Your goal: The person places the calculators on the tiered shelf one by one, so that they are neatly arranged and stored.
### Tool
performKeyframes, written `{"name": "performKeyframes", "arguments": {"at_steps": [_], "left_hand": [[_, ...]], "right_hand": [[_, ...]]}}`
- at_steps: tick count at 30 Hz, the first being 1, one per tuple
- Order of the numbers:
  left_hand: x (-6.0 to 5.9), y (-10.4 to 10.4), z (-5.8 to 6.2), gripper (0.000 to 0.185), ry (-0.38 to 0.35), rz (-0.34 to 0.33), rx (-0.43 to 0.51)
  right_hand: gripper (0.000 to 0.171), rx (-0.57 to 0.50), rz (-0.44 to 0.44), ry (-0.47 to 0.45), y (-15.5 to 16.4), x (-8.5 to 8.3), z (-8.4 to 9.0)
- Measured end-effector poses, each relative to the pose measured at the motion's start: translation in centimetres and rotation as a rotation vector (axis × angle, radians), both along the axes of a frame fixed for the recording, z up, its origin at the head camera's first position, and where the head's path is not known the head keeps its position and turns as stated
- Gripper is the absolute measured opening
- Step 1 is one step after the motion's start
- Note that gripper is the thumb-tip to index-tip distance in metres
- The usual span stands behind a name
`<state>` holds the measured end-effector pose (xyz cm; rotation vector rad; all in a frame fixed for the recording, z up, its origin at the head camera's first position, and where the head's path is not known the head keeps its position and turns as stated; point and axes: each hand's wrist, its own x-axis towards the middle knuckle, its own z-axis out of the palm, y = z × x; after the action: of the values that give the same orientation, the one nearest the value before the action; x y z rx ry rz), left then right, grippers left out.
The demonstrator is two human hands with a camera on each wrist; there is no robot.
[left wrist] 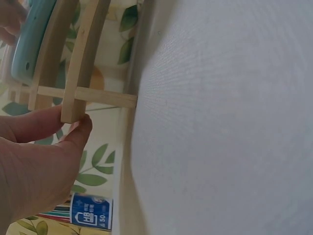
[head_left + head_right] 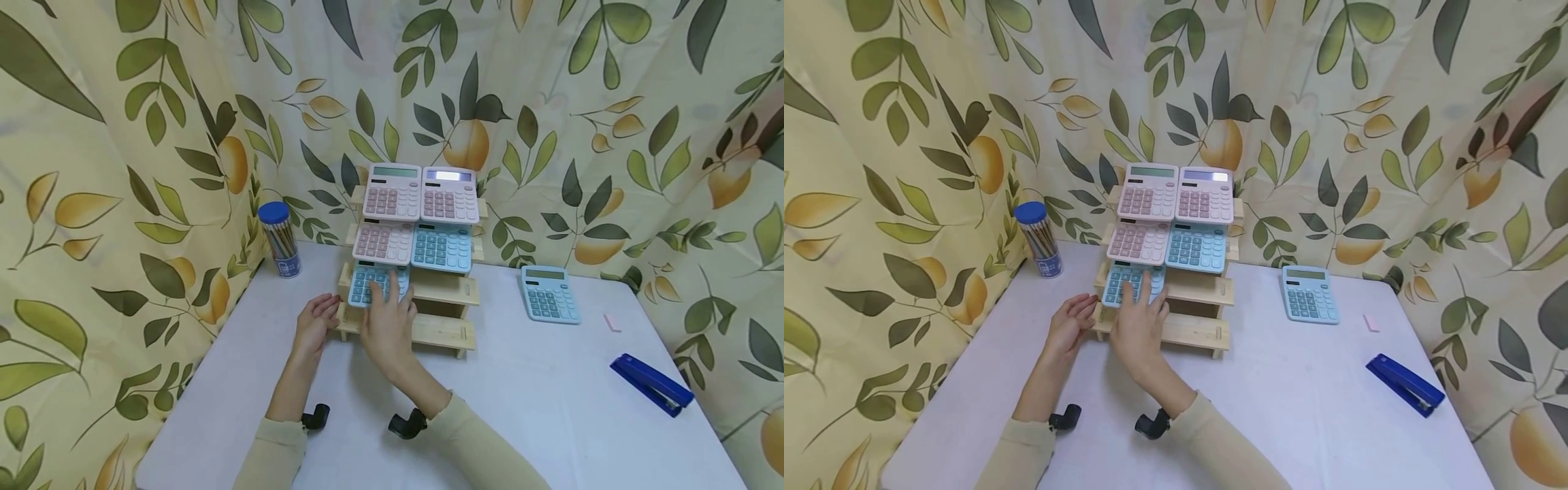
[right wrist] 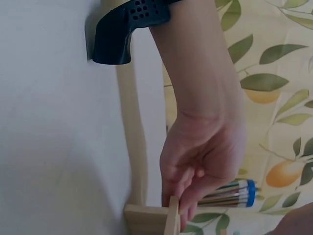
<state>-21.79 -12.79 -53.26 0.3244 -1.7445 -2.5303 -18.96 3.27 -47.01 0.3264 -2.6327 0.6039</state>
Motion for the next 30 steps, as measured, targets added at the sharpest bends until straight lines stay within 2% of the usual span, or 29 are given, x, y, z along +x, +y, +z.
{"name": "performKeyframes", "arguments": {"at_steps": [12,30], "left_hand": [[0.0,0.1,0.0,0.069,-0.012,-0.002,-0.014],[-0.1,0.0,-0.1,0.069,-0.023,-0.004,-0.006]], "right_hand": [[0.043,-0.057,0.027,0.014,1.7,0.3,0.1],[0.033,-0.154,0.116,0.216,7.1,1.4,1.9]]}}
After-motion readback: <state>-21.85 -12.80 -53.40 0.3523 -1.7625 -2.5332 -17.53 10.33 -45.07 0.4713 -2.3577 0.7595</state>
